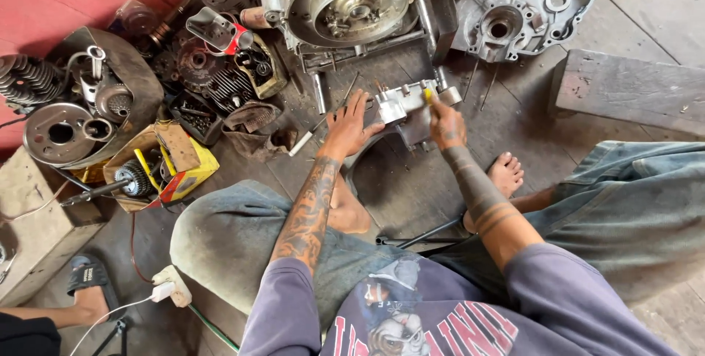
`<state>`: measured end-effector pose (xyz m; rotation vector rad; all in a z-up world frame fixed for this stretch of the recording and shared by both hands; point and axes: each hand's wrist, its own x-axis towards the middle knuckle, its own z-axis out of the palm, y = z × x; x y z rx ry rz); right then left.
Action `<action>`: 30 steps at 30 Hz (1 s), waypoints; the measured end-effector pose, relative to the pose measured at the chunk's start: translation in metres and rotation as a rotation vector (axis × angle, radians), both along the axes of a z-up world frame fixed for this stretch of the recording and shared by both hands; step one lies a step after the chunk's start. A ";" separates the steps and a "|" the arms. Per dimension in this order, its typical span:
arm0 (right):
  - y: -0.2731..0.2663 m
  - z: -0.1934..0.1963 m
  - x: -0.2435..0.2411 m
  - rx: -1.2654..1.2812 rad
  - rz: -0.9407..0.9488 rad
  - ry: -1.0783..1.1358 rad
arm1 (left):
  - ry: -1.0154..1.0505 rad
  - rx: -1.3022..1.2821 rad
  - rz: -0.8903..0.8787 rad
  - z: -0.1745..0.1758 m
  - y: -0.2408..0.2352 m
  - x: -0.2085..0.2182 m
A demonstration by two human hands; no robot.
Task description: Cleaning a motorcycle engine casing using a small brush to remove dirt and grime.
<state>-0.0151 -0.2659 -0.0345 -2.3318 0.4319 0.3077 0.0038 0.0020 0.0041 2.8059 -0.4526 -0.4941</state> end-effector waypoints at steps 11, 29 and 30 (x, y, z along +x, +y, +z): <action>0.011 0.024 0.004 0.000 0.052 0.053 | 0.046 -0.002 0.010 0.004 -0.002 0.002; 0.001 0.020 0.011 -0.032 -0.012 0.044 | 0.018 -0.014 0.012 0.007 -0.003 -0.002; 0.010 0.033 0.008 -0.039 -0.019 0.062 | 0.028 -0.010 0.010 0.007 -0.003 -0.001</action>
